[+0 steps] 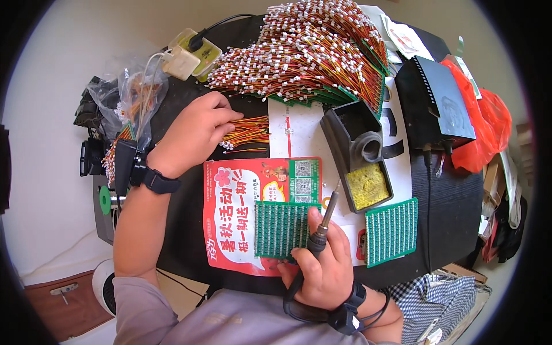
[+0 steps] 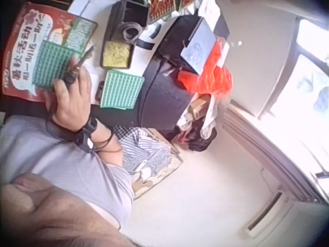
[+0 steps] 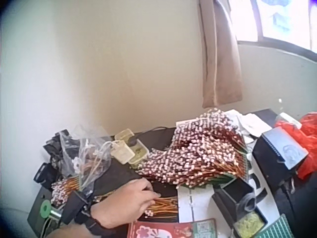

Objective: Soldering multi-colored wire connectors onto green circuit boards at a workstation.

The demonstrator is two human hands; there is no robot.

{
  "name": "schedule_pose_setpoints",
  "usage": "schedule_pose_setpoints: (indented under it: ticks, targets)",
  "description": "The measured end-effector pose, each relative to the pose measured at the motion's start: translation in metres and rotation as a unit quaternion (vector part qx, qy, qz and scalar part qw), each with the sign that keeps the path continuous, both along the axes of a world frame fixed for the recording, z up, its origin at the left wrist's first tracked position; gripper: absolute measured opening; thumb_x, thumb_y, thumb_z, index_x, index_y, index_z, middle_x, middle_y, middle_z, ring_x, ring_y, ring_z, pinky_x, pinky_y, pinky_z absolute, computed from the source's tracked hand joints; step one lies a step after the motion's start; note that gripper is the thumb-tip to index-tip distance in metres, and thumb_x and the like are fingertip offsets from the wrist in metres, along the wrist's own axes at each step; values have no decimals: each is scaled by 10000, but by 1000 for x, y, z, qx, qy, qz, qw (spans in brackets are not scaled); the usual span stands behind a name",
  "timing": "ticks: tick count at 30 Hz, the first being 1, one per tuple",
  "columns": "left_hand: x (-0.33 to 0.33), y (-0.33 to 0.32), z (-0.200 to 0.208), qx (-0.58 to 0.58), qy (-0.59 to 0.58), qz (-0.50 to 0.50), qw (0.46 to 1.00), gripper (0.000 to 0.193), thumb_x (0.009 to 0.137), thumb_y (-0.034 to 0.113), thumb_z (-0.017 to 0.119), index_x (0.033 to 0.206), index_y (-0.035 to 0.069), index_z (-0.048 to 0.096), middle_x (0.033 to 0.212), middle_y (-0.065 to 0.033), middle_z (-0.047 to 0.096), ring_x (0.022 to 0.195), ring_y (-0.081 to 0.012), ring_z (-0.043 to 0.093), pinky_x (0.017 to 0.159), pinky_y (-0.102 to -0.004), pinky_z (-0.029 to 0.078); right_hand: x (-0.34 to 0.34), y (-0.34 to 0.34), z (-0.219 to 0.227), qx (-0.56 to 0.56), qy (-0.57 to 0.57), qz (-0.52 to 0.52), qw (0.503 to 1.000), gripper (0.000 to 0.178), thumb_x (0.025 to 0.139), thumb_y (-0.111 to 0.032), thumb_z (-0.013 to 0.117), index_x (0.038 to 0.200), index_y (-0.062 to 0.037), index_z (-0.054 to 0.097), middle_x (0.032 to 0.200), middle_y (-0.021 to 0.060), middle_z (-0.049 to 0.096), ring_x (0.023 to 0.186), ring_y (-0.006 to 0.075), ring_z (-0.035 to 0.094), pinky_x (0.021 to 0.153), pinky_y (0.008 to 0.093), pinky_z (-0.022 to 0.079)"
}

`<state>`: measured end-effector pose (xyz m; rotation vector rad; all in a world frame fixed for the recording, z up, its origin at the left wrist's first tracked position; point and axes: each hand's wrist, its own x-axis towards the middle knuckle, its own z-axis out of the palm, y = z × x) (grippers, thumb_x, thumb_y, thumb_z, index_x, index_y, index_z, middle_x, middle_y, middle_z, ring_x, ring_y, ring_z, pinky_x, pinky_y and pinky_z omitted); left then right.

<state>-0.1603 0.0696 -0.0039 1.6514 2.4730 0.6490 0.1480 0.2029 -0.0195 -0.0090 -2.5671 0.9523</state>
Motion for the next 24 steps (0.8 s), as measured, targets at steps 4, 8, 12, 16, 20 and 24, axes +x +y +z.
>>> schedule_pose_setpoints:
  ticks: [4,8,12,16,20,24]
  targets:
    - [-3,1,0,17,42,-16,999,169,826,13,687,993,6,714,944,-144,640,900,-338,615,829,-415,502,0,0,-2,-2,6,-1,1000,490,677,-175,819,1054,-61,529,1385,410,476,1164,519,557,981,555,447]
    - [-2,1,-2,46,87,-9,995,165,811,5,686,973,9,717,894,-141,678,885,-339,620,808,-415,503,0,0,-3,-1,10,-2,1000,491,677,-174,820,1057,-63,529,1383,412,476,1165,519,556,987,556,443]
    - [1,0,-2,84,101,1,991,144,813,11,686,953,5,722,875,-141,687,872,-334,631,803,-415,508,2,0,-4,1,8,-2,1000,491,680,-175,821,1059,-62,529,1383,414,475,1169,521,552,998,553,437]
    - [4,-2,-3,111,73,26,991,146,838,9,675,974,-4,726,896,-147,692,860,-331,646,787,-404,517,2,0,-4,1,4,-3,1000,490,683,-174,820,1059,-59,528,1382,416,473,1178,522,546,1009,550,429]
    - [14,-3,1,140,32,91,985,159,869,-13,651,1013,-21,718,906,-147,696,811,-300,663,741,-357,524,1,1,-2,1,1,1,1000,493,683,-168,821,1062,-57,526,1383,418,470,1184,522,543,1012,546,427]
    - [22,-4,3,181,-15,134,974,155,888,-22,640,1026,-37,709,911,-146,698,775,-254,670,706,-312,519,1,0,-3,0,5,1,1000,500,682,-163,822,1068,-57,523,1383,417,471,1185,520,544,1012,543,428]
